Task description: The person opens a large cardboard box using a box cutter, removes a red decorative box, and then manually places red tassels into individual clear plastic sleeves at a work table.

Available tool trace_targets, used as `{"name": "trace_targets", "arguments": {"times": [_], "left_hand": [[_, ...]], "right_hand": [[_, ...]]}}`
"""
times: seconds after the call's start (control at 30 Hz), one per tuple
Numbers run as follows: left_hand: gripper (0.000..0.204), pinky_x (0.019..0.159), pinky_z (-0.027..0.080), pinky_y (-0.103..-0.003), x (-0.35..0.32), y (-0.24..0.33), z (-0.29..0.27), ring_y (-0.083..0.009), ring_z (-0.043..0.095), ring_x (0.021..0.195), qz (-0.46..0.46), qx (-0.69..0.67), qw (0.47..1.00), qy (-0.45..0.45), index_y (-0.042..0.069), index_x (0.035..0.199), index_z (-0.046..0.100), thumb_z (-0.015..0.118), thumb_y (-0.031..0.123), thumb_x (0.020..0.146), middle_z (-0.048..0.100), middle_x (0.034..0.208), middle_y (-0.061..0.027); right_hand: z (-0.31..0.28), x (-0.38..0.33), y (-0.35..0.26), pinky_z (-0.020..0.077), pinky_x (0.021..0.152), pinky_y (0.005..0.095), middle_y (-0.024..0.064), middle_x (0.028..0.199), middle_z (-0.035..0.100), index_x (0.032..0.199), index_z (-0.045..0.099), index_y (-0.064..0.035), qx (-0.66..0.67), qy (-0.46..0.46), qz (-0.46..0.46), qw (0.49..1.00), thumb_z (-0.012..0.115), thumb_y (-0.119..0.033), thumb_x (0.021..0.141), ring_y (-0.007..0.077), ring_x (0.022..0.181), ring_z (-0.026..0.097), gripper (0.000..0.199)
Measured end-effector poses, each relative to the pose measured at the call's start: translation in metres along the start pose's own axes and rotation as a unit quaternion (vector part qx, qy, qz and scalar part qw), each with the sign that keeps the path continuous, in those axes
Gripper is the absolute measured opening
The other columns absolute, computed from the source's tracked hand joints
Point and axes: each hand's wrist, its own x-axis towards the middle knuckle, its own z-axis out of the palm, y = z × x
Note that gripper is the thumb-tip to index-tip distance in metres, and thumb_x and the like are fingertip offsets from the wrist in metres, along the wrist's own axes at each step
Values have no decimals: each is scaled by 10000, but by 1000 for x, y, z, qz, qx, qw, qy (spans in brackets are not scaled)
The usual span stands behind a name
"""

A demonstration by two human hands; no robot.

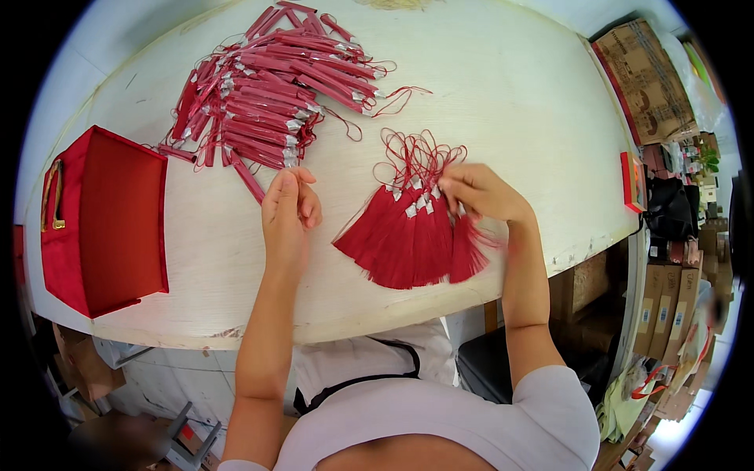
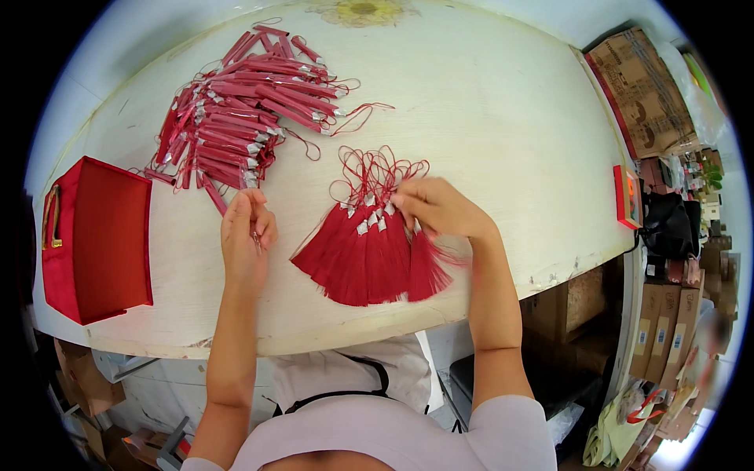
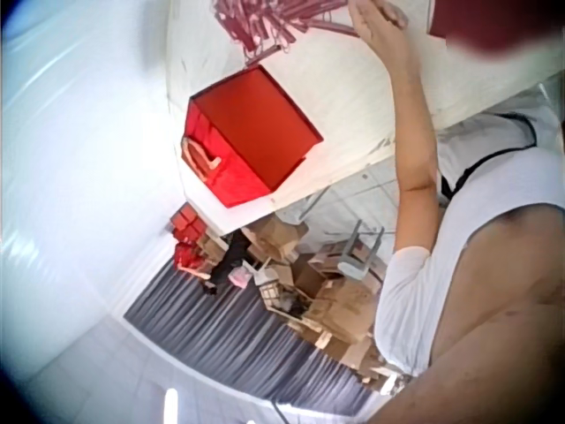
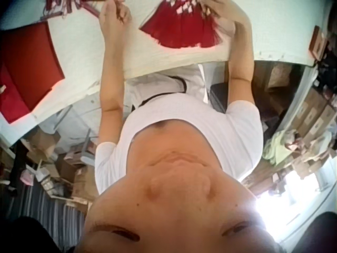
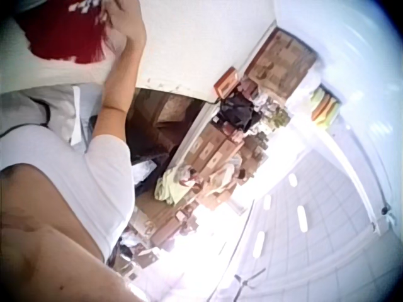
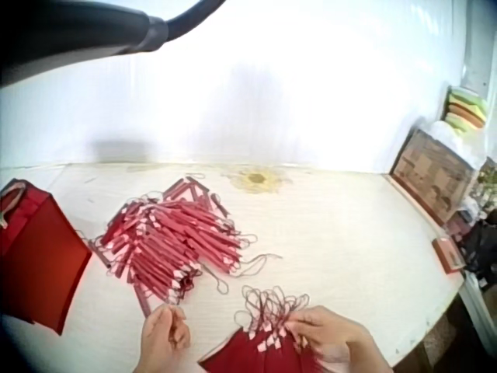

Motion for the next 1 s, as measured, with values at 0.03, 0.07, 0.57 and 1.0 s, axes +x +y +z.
{"name": "trace_targets", "arguments": {"times": [0.03,0.07,0.57,1.0], "left_hand": [[287,453,253,-194,0,0,0,-61,312,479,-2,0,1000,-3,48,847,471,359,298,933,334,560,23],[287,454,255,-194,-1,0,1,-61,315,482,-5,-2,1000,2,48,849,472,360,299,932,334,562,23],[425,535,403,-184,7,-7,-7,-71,480,607,60,147,987,-24,25,1207,419,397,-36,788,480,878,-35],[603,767,428,-328,-202,25,-74,-244,522,846,132,602,755,223,18,1284,328,332,-141,702,494,1120,-170]], "right_hand": [[0,2,4,300,368,191,5,572,484,675,437,-38,55,30,-19,998,457,-181,891,32,388,374,261],[-1,2,7,300,372,192,2,579,484,691,442,-36,55,55,-36,996,461,-173,889,33,390,372,241],[-4,11,17,381,455,242,45,691,537,841,536,-9,-97,283,-197,934,559,-117,810,97,491,472,115],[22,24,-46,429,540,315,99,774,566,824,533,-30,-219,292,-325,872,592,-73,743,208,592,538,110]]}}
